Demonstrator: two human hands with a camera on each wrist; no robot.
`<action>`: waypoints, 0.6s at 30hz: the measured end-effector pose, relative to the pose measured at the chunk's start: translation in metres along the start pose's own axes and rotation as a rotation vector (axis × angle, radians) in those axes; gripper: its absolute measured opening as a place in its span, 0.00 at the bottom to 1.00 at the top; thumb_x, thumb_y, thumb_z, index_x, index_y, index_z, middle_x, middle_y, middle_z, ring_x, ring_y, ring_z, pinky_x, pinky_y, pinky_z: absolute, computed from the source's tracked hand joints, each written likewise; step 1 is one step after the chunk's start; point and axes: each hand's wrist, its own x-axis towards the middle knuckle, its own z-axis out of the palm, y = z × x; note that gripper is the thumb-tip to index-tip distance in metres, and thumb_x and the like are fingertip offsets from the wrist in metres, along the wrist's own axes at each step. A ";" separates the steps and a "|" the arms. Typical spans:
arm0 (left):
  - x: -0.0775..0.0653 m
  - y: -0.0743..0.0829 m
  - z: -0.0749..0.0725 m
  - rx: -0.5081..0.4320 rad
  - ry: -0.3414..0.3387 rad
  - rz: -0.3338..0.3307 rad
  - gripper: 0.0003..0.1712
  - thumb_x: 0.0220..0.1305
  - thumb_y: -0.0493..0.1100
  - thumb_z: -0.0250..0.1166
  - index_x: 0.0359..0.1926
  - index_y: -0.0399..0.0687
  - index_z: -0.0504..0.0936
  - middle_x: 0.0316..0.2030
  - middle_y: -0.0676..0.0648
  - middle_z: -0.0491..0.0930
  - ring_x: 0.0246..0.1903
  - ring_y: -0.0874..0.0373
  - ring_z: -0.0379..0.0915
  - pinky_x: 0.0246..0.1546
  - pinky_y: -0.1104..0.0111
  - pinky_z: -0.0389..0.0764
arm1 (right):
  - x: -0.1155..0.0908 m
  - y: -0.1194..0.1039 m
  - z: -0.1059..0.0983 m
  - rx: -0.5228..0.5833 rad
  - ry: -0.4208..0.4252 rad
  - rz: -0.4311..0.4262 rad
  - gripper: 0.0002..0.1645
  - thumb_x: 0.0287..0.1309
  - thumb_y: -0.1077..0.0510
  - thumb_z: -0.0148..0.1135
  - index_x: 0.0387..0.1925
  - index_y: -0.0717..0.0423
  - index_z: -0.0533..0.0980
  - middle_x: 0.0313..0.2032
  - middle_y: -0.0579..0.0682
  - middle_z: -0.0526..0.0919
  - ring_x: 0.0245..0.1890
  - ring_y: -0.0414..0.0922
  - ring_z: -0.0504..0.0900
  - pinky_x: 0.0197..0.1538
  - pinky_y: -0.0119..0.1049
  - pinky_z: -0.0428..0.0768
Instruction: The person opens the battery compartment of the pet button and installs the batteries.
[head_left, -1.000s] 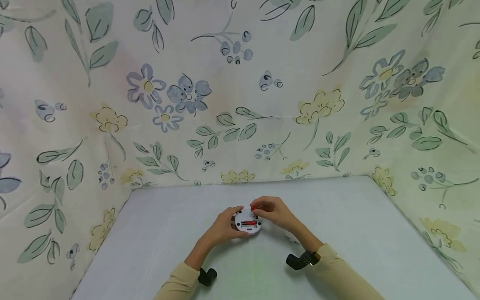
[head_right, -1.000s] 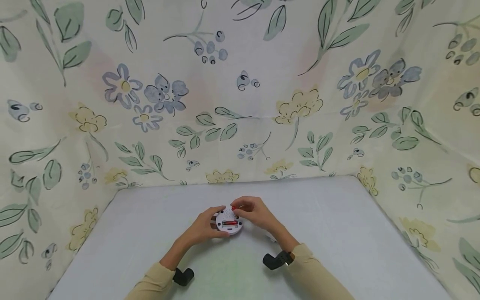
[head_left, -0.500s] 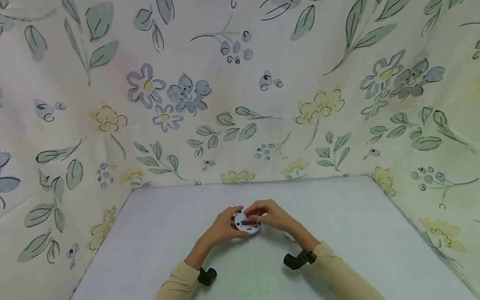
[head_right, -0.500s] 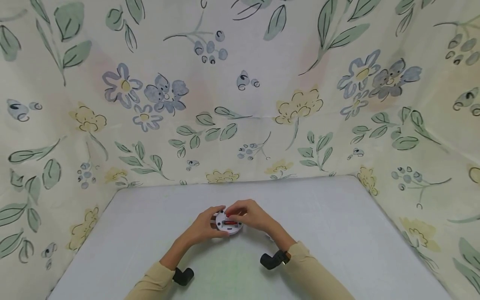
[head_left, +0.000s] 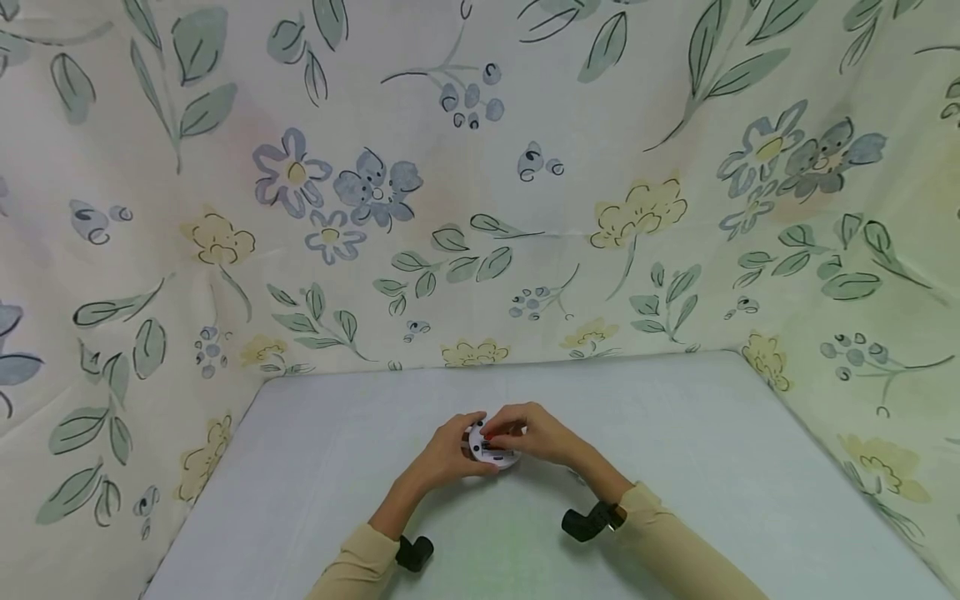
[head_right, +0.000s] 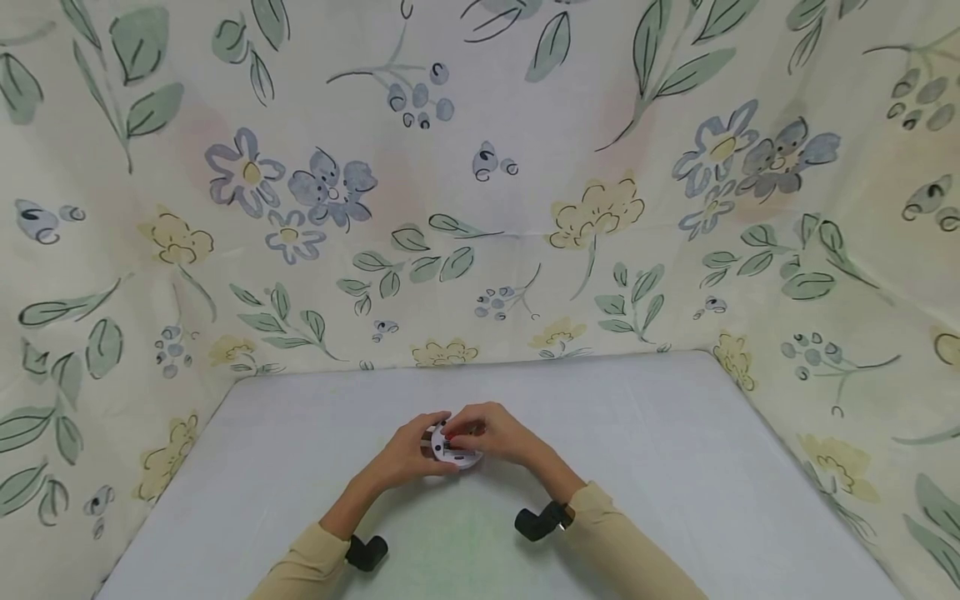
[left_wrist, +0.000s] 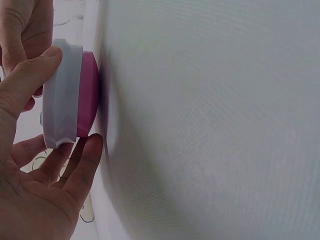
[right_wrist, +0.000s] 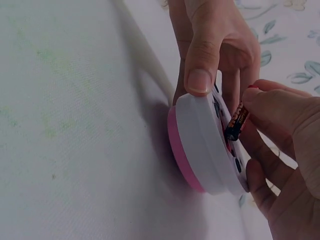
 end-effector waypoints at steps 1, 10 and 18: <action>0.000 0.000 0.000 -0.001 0.001 0.003 0.51 0.53 0.48 0.81 0.71 0.33 0.67 0.61 0.38 0.72 0.53 0.48 0.74 0.51 0.57 0.78 | 0.000 -0.004 0.000 0.002 -0.004 -0.011 0.12 0.61 0.74 0.66 0.47 0.70 0.83 0.42 0.60 0.86 0.37 0.57 0.81 0.40 0.41 0.82; -0.001 0.000 0.000 -0.012 0.005 -0.001 0.50 0.54 0.47 0.81 0.71 0.34 0.67 0.63 0.36 0.71 0.53 0.49 0.73 0.50 0.58 0.80 | 0.001 -0.002 0.004 0.015 -0.017 -0.044 0.12 0.60 0.74 0.67 0.46 0.69 0.83 0.41 0.61 0.85 0.37 0.54 0.80 0.40 0.43 0.82; 0.000 0.000 0.000 -0.022 0.003 0.006 0.50 0.54 0.47 0.81 0.71 0.33 0.66 0.64 0.35 0.70 0.54 0.47 0.74 0.52 0.55 0.79 | 0.001 0.024 0.008 0.034 -0.012 -0.030 0.11 0.61 0.68 0.70 0.47 0.63 0.85 0.42 0.53 0.87 0.41 0.46 0.83 0.43 0.43 0.84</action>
